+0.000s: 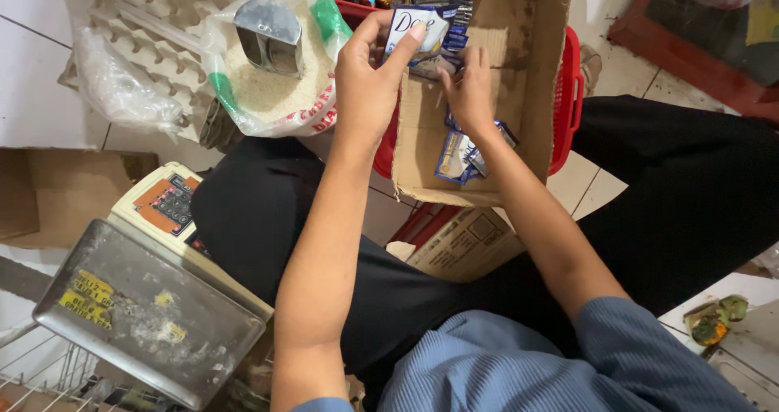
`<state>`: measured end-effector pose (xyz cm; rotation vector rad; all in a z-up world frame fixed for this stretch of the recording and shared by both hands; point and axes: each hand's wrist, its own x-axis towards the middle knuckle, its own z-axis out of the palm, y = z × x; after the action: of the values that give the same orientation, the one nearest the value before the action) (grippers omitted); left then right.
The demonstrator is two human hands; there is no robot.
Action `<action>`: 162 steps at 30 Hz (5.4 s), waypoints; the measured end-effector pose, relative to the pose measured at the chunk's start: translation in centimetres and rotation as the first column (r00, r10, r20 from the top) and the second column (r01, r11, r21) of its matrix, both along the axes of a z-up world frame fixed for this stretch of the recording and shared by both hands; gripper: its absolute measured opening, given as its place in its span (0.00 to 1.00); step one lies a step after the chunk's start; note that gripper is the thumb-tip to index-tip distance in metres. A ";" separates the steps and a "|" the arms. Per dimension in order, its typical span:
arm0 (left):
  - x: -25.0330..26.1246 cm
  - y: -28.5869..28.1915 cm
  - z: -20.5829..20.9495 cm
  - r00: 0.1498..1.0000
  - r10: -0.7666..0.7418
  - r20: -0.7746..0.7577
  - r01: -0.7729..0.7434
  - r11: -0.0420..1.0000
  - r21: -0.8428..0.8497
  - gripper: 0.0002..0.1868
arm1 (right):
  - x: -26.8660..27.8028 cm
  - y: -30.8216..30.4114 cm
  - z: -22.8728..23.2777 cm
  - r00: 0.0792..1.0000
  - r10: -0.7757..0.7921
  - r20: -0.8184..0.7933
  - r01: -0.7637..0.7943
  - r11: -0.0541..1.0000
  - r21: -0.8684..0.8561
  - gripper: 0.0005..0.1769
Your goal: The person sits on the floor and organizes small sachets of Dove soap, taking them from a red basket and arranging them into a cardboard box. The person then handles a large bag of nuts, placing a small portion into a plastic bag and weighing it on a digital scale.
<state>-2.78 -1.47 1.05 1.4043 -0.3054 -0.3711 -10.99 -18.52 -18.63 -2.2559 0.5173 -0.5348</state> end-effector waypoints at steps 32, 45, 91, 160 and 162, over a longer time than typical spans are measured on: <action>0.1 0.0 0.3 1.000 0.026 0.002 -0.026 0.996 0.086 0.10 | 1.0 -0.2 -4.4 0.988 -0.052 -0.145 0.068 0.992 0.109 0.54; 0.1 -0.4 -0.1 0.999 0.002 0.039 -0.004 0.999 0.052 0.11 | 0.5 -0.6 -4.6 0.997 -0.041 -0.063 0.053 0.978 0.202 0.61; 1.3 1.4 -3.0 0.999 -0.032 0.001 0.031 0.983 0.178 0.13 | -0.4 -1.4 -0.7 0.997 0.065 -0.041 -0.046 0.937 0.347 0.34; -0.8 0.8 -2.4 0.987 -0.158 0.007 0.151 0.957 0.248 0.18 | -3.1 -4.6 17.2 0.733 0.511 -0.449 -0.491 0.854 0.170 0.27; -0.9 0.7 -2.4 0.980 -0.198 0.006 0.183 0.917 0.355 0.20 | -3.3 -4.2 19.9 0.745 0.506 -0.434 -0.487 0.858 0.165 0.26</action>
<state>-3.65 -0.74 -1.32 1.7427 -0.4270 -0.5795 -14.34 -22.77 1.31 -2.3515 0.1226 0.3029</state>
